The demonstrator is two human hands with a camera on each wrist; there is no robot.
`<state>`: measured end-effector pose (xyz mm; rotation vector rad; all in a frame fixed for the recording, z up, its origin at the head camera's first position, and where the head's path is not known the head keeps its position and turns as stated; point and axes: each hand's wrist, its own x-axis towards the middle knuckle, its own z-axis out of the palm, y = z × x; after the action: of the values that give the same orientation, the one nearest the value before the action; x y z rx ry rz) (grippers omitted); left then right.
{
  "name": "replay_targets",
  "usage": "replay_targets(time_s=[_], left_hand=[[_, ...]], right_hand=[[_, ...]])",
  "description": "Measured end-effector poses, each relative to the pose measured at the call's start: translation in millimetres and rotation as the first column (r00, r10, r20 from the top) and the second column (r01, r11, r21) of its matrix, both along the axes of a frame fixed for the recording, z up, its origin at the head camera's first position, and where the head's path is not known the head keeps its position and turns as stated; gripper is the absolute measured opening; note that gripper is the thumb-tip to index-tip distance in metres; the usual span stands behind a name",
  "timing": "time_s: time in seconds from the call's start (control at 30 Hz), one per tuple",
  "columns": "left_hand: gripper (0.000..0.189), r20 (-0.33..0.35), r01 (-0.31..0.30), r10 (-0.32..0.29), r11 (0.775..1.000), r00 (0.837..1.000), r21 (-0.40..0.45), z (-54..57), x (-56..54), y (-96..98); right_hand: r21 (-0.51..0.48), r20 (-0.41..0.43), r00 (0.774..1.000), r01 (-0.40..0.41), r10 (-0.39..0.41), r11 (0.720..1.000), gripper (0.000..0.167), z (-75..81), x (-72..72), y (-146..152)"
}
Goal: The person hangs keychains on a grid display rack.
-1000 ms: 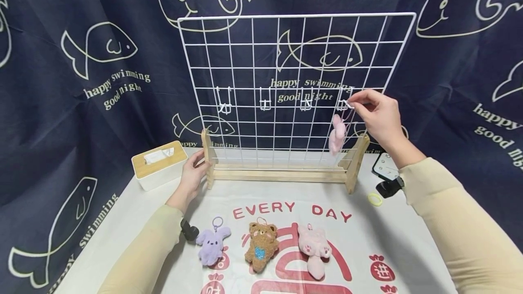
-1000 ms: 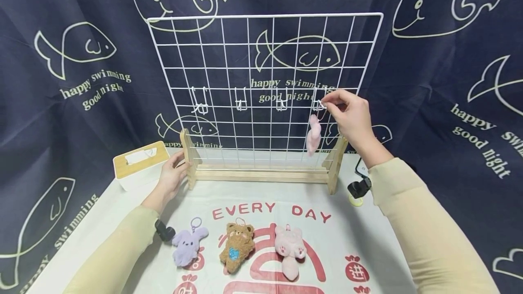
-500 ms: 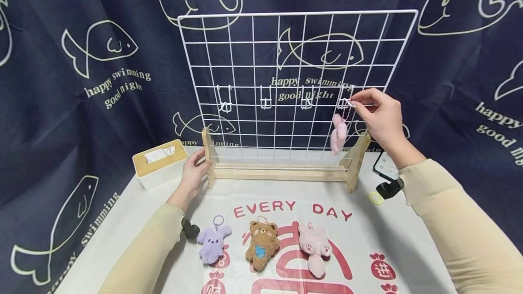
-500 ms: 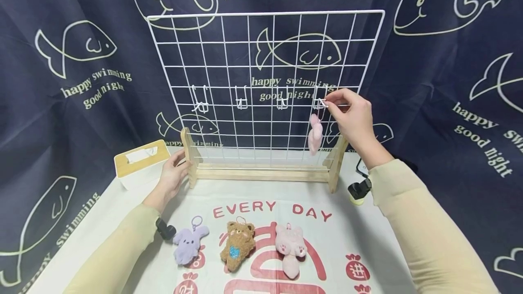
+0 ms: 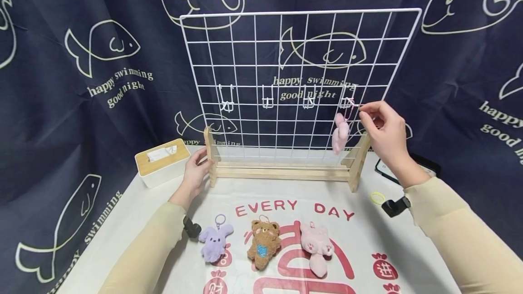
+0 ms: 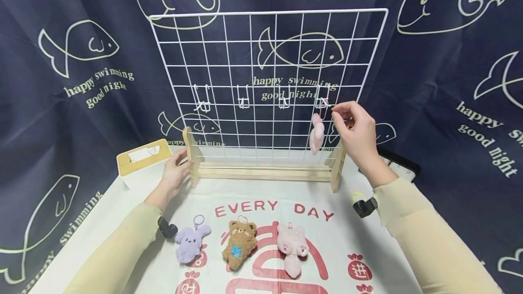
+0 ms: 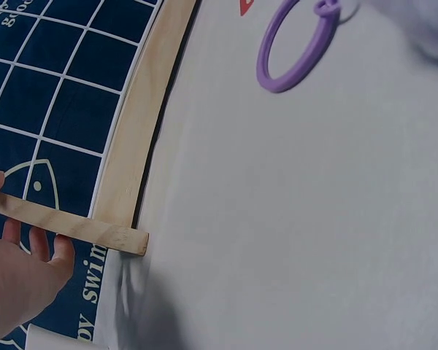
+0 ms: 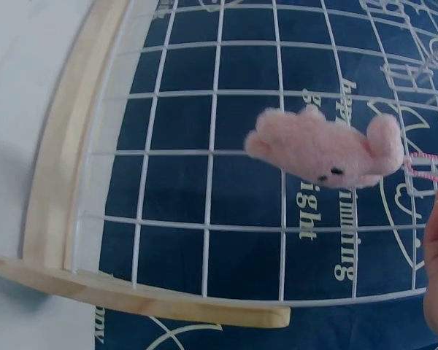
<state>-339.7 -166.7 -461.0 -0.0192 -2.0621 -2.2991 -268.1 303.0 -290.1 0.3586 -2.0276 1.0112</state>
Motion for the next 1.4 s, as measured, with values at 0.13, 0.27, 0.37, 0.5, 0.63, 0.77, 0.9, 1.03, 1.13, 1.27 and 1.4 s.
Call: replay_targets(time_s=[0.13,0.27,0.37,0.5,0.63,0.77,0.9,1.03,1.13,1.27,1.4], left_hand=[[0.06,-0.002,-0.012,0.012,1.0,1.0,0.004,-0.8,0.0,0.4],[0.059,-0.005,-0.013,0.013,1.0,1.0,0.011,-0.4,0.6,1.5],[0.059,-0.006,-0.014,0.015,1.0,1.0,0.012,0.0,1.2,2.2],[0.059,-0.001,-0.021,0.021,1.0,1.0,0.012,0.0,1.7,2.5],[0.059,-0.001,-0.02,0.02,1.0,1.0,0.009,-0.3,1.5,2.7],[0.059,-0.005,-0.018,0.018,1.0,1.0,0.006,0.4,1.1,3.4],[0.059,-0.006,-0.022,0.022,1.0,1.0,0.01,1.1,1.2,3.1],[0.058,-0.013,-0.03,0.03,1.0,0.999,0.004,1.0,2.2,1.6],[0.058,-0.021,-0.034,0.034,0.999,0.999,-0.006,0.8,1.9,1.5],[0.058,-0.029,-0.034,0.034,0.999,0.999,-0.008,-0.1,0.7,2.4],[0.058,-0.033,-0.033,0.033,0.999,0.999,-0.009,-0.7,0.4,3.5]], right_hand=[[-0.015,-0.017,0.999,-0.035,0.035,0.999,0.011,-9.8,7.1,-5.3],[-0.042,-0.026,0.996,-0.088,0.087,0.995,0.012,-20.4,14.9,-11.7],[-0.05,-0.027,0.99,-0.137,0.136,0.989,0.013,-27.8,21.6,-16.2],[-0.052,-0.022,0.978,-0.206,0.205,0.977,0.015,-38.1,28.8,-19.0],[-0.064,-0.019,0.959,-0.283,0.283,0.957,0.02,-49.7,34.4,-19.0],[-0.043,-0.006,0.932,-0.362,0.362,0.931,0.026,-60.9,40.9,-20.0],[-0.022,0.076,0.912,-0.404,0.404,0.915,0.028,-70.8,50.4,-26.0],[0.036,0.239,0.878,-0.435,0.415,0.9,0.027,-85.7,54.9,-26.8],[0.089,0.344,0.825,-0.503,0.448,0.86,0.026,-98.8,53.2,-22.4],[0.11,0.453,0.755,-0.574,0.473,0.811,0.022,-113.4,53.5,-20.4],[0.104,0.533,0.684,-0.637,0.498,0.764,0.019,-131.0,52.9,-21.7]])
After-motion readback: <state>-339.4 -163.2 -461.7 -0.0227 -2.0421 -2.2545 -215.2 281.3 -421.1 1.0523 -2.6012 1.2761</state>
